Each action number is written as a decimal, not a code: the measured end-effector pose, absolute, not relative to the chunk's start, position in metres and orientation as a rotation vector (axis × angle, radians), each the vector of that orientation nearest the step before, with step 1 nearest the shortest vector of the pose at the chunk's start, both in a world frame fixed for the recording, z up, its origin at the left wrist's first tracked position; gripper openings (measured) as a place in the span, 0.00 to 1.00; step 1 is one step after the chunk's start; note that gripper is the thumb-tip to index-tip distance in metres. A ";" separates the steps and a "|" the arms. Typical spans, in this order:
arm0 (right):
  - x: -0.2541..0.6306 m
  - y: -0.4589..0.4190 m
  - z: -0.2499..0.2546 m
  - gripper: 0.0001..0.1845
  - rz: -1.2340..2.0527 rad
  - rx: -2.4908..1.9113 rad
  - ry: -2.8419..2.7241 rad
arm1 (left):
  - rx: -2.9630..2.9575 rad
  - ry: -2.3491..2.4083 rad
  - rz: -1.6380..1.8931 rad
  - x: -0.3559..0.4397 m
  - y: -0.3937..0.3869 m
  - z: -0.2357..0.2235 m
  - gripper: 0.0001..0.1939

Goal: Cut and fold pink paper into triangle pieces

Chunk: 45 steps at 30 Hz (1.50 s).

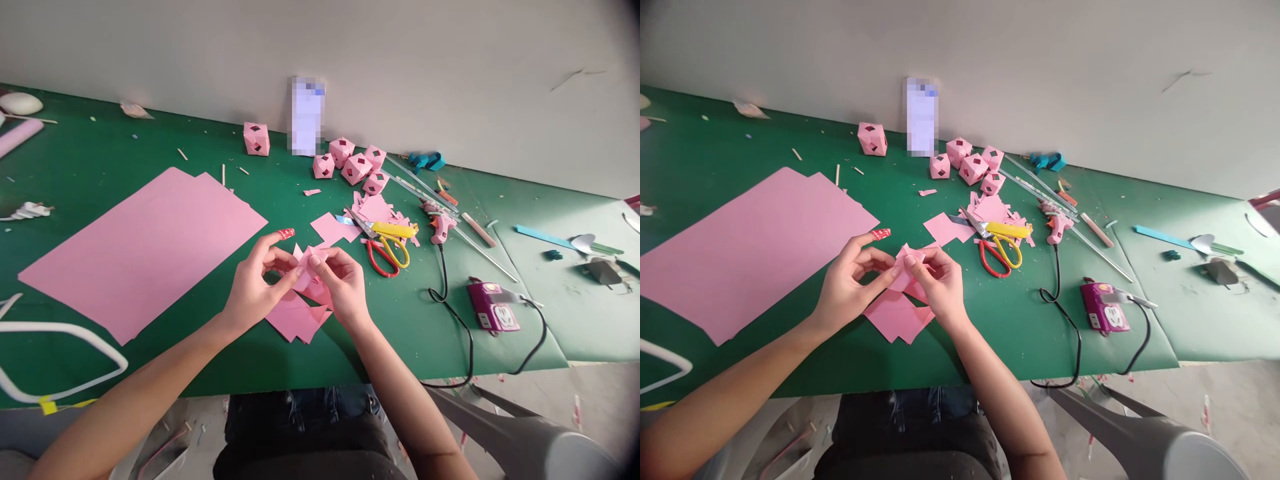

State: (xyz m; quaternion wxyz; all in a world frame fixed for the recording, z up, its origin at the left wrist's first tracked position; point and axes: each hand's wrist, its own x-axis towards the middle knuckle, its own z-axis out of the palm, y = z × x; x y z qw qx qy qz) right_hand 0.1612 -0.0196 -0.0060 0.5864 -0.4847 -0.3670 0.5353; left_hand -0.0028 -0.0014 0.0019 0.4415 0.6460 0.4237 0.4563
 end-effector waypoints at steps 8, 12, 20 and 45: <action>0.162 -0.020 -0.006 0.11 1.272 -1.085 -0.817 | 1.658 1.040 1.126 -0.002 -0.006 0.001 0.29; 0.162 -0.020 -0.006 0.11 1.267 -1.095 -0.808 | 1.663 1.031 1.127 -0.001 -0.006 0.003 0.30; 0.163 -0.022 -0.003 0.10 1.269 -1.099 -0.832 | 1.666 1.003 1.108 -0.002 -0.007 0.001 0.30; 0.162 -0.022 -0.003 0.15 1.221 -1.164 -0.837 | 1.437 1.071 1.102 -0.005 0.001 0.005 0.32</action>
